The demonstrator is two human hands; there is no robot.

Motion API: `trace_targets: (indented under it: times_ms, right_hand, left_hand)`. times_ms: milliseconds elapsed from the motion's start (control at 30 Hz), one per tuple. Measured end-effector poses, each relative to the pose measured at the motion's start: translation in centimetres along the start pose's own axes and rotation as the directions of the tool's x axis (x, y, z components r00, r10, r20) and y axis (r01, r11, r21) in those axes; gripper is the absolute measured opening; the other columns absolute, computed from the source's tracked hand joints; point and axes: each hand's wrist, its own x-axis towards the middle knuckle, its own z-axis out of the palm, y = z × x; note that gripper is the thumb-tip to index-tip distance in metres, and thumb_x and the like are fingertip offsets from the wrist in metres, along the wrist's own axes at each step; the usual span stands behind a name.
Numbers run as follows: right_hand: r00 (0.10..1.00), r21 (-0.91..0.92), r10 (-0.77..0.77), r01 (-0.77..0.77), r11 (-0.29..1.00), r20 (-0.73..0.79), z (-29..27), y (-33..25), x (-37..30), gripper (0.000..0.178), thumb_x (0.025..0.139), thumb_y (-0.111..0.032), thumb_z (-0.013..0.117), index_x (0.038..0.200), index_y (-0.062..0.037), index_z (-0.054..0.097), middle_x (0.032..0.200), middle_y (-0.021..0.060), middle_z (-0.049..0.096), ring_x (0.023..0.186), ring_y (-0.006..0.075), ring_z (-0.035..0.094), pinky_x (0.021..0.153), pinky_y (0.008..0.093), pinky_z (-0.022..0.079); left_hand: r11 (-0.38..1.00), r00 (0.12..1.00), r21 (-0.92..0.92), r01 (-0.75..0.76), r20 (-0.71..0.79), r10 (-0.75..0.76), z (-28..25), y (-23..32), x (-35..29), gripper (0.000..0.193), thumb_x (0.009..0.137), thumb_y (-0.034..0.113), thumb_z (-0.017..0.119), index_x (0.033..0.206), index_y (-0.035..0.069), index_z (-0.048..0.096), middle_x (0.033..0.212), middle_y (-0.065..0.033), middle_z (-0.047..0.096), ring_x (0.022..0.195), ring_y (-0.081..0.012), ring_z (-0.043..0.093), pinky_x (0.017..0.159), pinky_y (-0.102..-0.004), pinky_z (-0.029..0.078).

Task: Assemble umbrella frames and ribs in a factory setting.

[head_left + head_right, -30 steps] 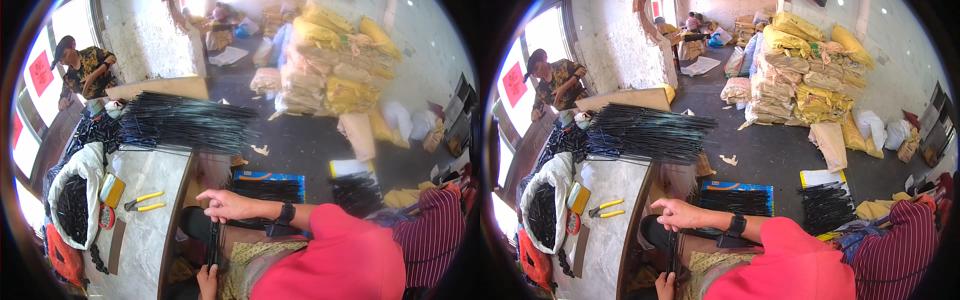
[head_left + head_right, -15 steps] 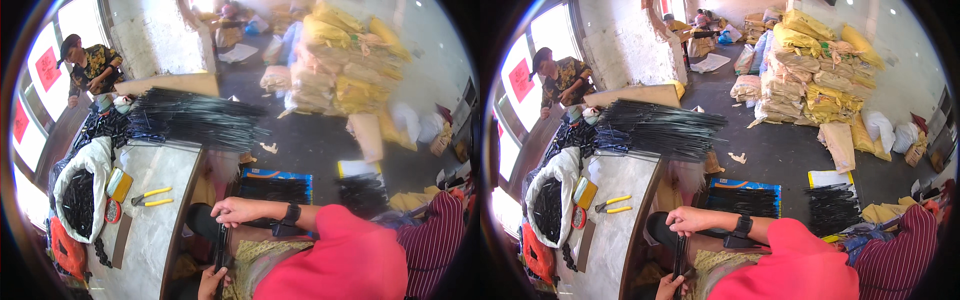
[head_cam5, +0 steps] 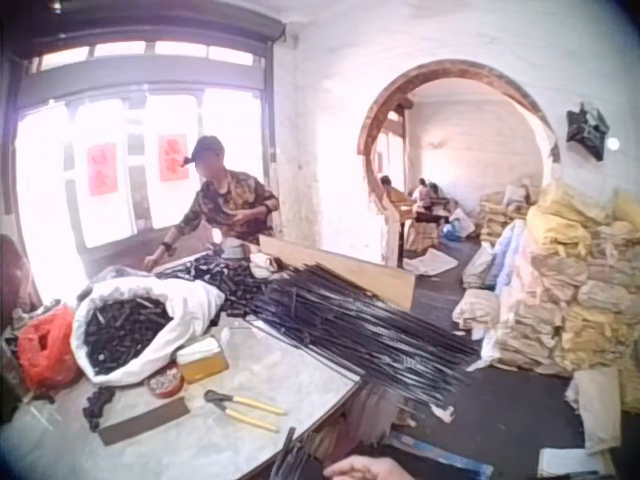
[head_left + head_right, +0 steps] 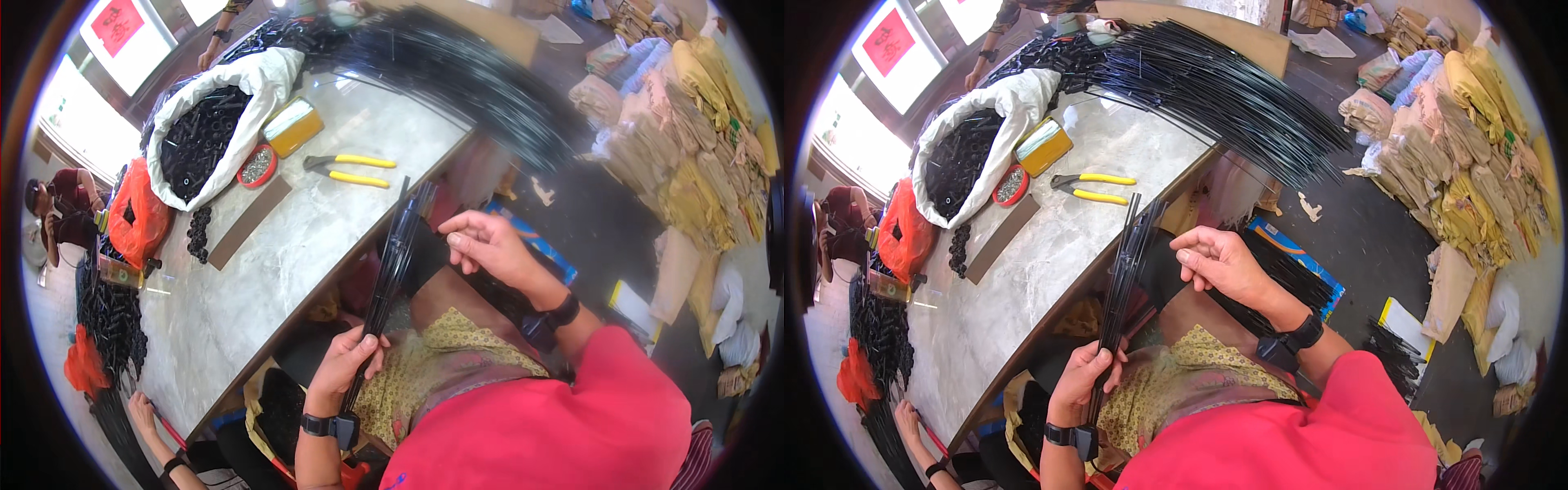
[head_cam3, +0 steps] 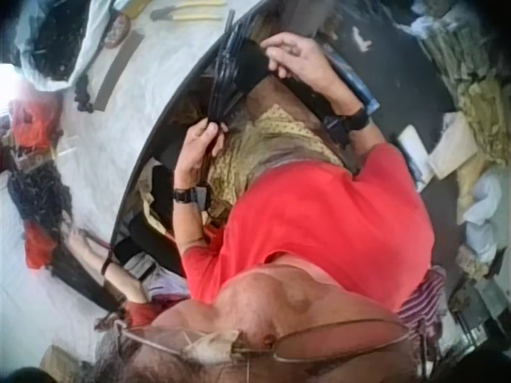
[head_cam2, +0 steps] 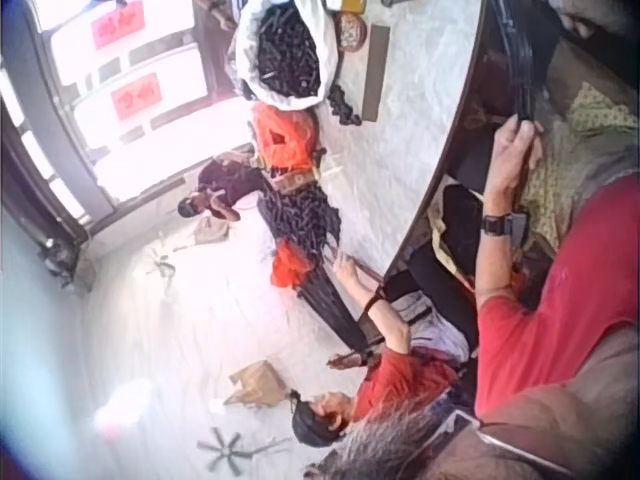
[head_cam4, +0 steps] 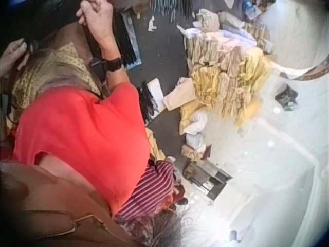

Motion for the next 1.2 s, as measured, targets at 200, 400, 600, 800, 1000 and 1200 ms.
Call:
trace_targets:
  times_ms: [200, 400, 600, 800, 1000, 1200]
  right_hand:
    - [0.985, -0.014, -0.166, 0.165, 0.986, -0.044, 2.0, -1.7, -0.2, 0.027, 0.098, -0.016, 0.062, 0.12, -0.0008, 0.06, 0.076, 0.0001, 0.063, 0.061, 0.0029, 0.056, 0.055, 0.0183, 0.046]
    - [0.962, -0.325, -0.243, 0.191, 0.926, -0.127, 2.7, -2.4, 0.9, 0.032, 0.094, -0.015, 0.067, 0.12, 0.0021, 0.057, 0.063, 0.0034, 0.063, 0.052, 0.0061, 0.055, 0.048, 0.0232, 0.044]
    - [0.957, -0.415, -0.218, 0.123, 0.901, -0.191, 2.3, -2.5, 1.6, 0.033, 0.092, -0.018, 0.07, 0.11, 0.0056, 0.056, 0.062, 0.006, 0.064, 0.048, 0.0088, 0.056, 0.045, 0.0248, 0.042]
    - [0.983, -0.225, -0.096, 0.059, 0.972, -0.155, 0.8, -2.2, 2.5, 0.034, 0.092, -0.022, 0.071, 0.107, 0.0053, 0.058, 0.063, 0.0051, 0.064, 0.047, 0.0078, 0.055, 0.043, 0.0215, 0.041]
    - [0.997, -0.121, 0.003, -0.012, 0.993, -0.072, 0.4, -2.7, 3.2, 0.036, 0.092, -0.031, 0.071, 0.102, 0.0017, 0.061, 0.064, 0.0033, 0.064, 0.045, 0.0047, 0.054, 0.04, 0.018, 0.038]
    - [0.999, -0.139, -0.014, 0.01, 0.99, -0.032, 0.8, -4.1, 3.6, 0.035, 0.092, -0.031, 0.071, 0.101, 0.0009, 0.06, 0.064, 0.0033, 0.063, 0.044, 0.0048, 0.052, 0.04, 0.0178, 0.039]
  left_hand:
    - [0.999, 0.999, 0.026, 0.028, -0.027, -0.027, 1.1, -0.1, -0.6, 0.039, 0.102, 0.038, 0.055, 0.105, 0.0, 0.062, 0.07, -0.0043, 0.062, 0.054, -0.0076, 0.051, 0.054, -0.0219, 0.041]
    - [0.991, 0.995, 0.134, 0.0, -0.095, 0.013, 2.3, -0.2, -0.9, 0.036, 0.104, 0.035, 0.052, 0.108, 0.001, 0.061, 0.075, -0.0028, 0.062, 0.059, -0.0061, 0.052, 0.055, -0.0216, 0.042]
    - [0.957, 0.978, 0.286, -0.044, -0.182, 0.099, 2.9, -0.4, -0.8, 0.041, 0.105, 0.041, 0.046, 0.106, 0.002, 0.06, 0.075, -0.0012, 0.06, 0.06, -0.0057, 0.051, 0.057, -0.0214, 0.041]
    - [0.947, 0.965, 0.32, -0.041, -0.232, 0.12, 3.1, -0.4, -0.6, 0.045, 0.106, 0.044, 0.043, 0.097, 0.003, 0.059, 0.072, 0.0, 0.058, 0.059, -0.0056, 0.051, 0.057, -0.0222, 0.041]
    - [0.948, 0.969, 0.313, -0.061, -0.208, 0.131, 2.7, -1.1, -0.4, 0.042, 0.105, 0.041, 0.046, 0.094, 0.003, 0.059, 0.071, 0.0007, 0.057, 0.058, -0.0054, 0.05, 0.055, -0.0218, 0.04]
    - [0.953, 0.975, 0.293, -0.077, -0.177, 0.134, 3.5, -0.1, -0.4, 0.026, 0.101, 0.027, 0.059, 0.107, 0.001, 0.063, 0.071, 0.0034, 0.056, 0.058, -0.0031, 0.05, 0.051, -0.0202, 0.039]
